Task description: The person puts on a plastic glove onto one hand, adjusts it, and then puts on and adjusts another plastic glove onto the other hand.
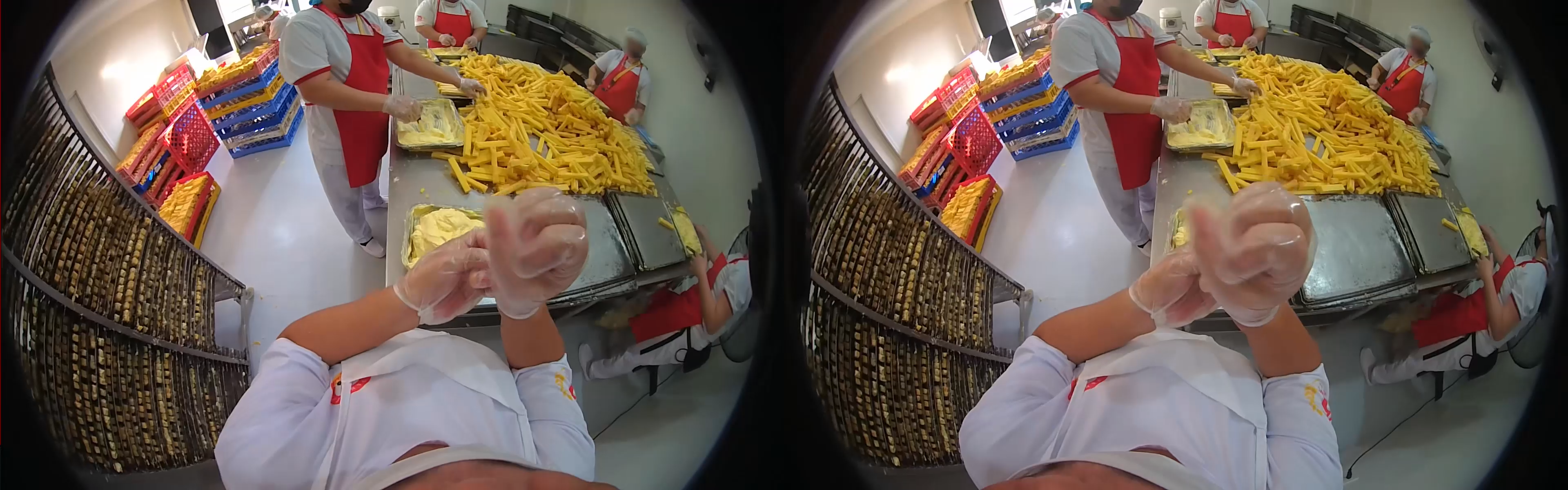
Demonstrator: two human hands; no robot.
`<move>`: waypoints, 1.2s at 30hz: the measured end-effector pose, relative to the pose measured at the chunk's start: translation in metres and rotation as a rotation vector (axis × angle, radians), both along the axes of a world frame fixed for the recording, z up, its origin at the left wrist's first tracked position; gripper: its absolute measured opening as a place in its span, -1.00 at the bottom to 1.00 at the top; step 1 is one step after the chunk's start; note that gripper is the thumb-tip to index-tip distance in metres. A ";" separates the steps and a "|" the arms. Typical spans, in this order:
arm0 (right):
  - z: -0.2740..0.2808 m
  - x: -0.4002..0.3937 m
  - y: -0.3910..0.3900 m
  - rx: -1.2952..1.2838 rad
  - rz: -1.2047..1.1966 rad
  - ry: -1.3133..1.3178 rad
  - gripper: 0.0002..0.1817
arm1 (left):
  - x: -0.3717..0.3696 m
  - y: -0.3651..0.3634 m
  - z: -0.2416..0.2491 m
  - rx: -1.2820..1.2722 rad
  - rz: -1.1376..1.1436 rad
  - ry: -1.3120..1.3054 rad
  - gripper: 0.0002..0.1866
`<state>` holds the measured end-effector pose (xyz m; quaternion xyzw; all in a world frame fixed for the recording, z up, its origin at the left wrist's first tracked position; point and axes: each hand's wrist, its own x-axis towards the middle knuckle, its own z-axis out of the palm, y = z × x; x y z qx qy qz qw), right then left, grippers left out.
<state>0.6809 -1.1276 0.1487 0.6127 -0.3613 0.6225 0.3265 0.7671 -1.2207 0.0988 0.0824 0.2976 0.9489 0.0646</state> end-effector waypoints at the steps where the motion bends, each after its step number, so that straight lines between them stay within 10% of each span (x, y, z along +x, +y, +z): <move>1: -0.006 0.002 -0.001 0.003 0.037 -0.086 -0.60 | -0.005 -0.003 -0.008 0.019 -0.013 -0.002 -0.76; 11: -0.022 -0.014 -0.041 0.007 0.160 -0.433 -0.48 | -0.001 -0.021 -0.004 -0.014 -0.010 -0.136 -0.71; 22: -0.015 -0.034 -0.040 -0.297 0.142 -0.188 -0.27 | -0.023 -0.024 -0.025 -0.155 0.079 -0.221 -0.72; 26: -0.023 -0.042 -0.043 -0.362 0.125 -0.641 -0.22 | -0.035 -0.016 -0.026 -0.237 0.351 -0.176 -0.79; 36: -0.050 -0.070 -0.024 -0.372 0.168 -1.263 -0.32 | -0.030 -0.008 -0.017 -1.485 0.892 0.652 -0.77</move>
